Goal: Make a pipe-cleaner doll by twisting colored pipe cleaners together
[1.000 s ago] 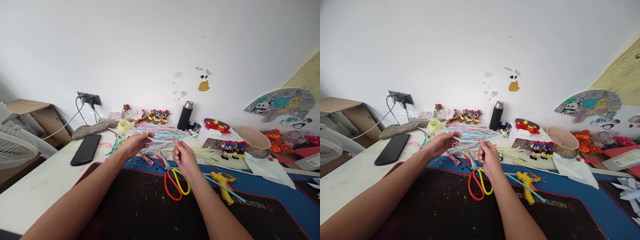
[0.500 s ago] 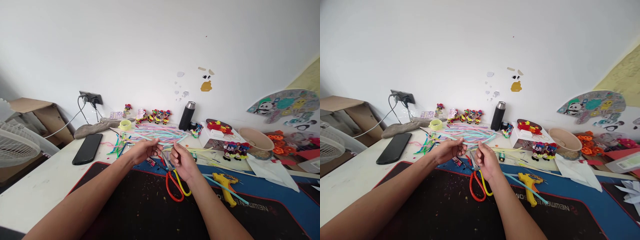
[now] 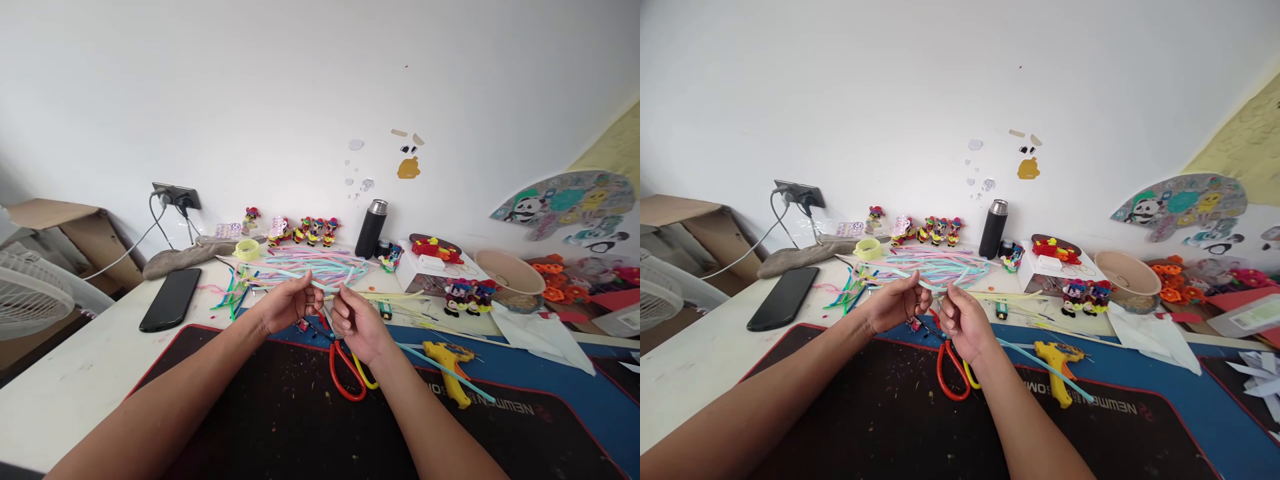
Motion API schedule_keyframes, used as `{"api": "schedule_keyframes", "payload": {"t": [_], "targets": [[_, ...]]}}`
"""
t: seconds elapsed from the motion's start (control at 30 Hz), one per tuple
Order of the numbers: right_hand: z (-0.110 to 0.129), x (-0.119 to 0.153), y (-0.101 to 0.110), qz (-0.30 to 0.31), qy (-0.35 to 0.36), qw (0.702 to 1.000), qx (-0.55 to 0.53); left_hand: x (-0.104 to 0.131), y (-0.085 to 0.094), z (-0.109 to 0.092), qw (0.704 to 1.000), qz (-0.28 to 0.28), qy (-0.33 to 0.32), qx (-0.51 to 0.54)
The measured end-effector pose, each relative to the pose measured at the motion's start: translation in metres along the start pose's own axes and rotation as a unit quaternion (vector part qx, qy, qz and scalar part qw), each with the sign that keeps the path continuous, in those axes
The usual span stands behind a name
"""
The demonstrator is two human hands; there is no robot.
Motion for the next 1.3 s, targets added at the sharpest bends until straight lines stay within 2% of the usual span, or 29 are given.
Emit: {"api": "schedule_keyframes", "payload": {"t": [0.13,0.43,1.0,1.3], "targets": [[0.001,0.001,-0.002,0.007,-0.007,1.0,-0.004,-0.001,0.004,-0.005,0.996,-0.059,-0.016,0.059],[0.005,-0.001,0.003,0.003,0.014,1.0,-0.022,0.0,0.001,-0.002,0.993,-0.085,0.02,0.076],[-0.001,-0.001,0.0,0.009,-0.018,0.999,-0.026,0.001,-0.004,0.007,0.997,-0.06,0.036,0.044],[-0.003,-0.002,0.002,0.015,0.0,1.0,-0.026,0.002,-0.008,0.007,0.998,-0.046,0.03,0.04]]}}
Point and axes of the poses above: each hand's wrist, its own x-axis away from the middle knuckle, its own y-axis out of the back of the hand, z = x × y, the point moved 6 cm from there along -x, towards the middle knuckle, and after that the axes turned 4 degrees about -x, right-handed, at the moved point
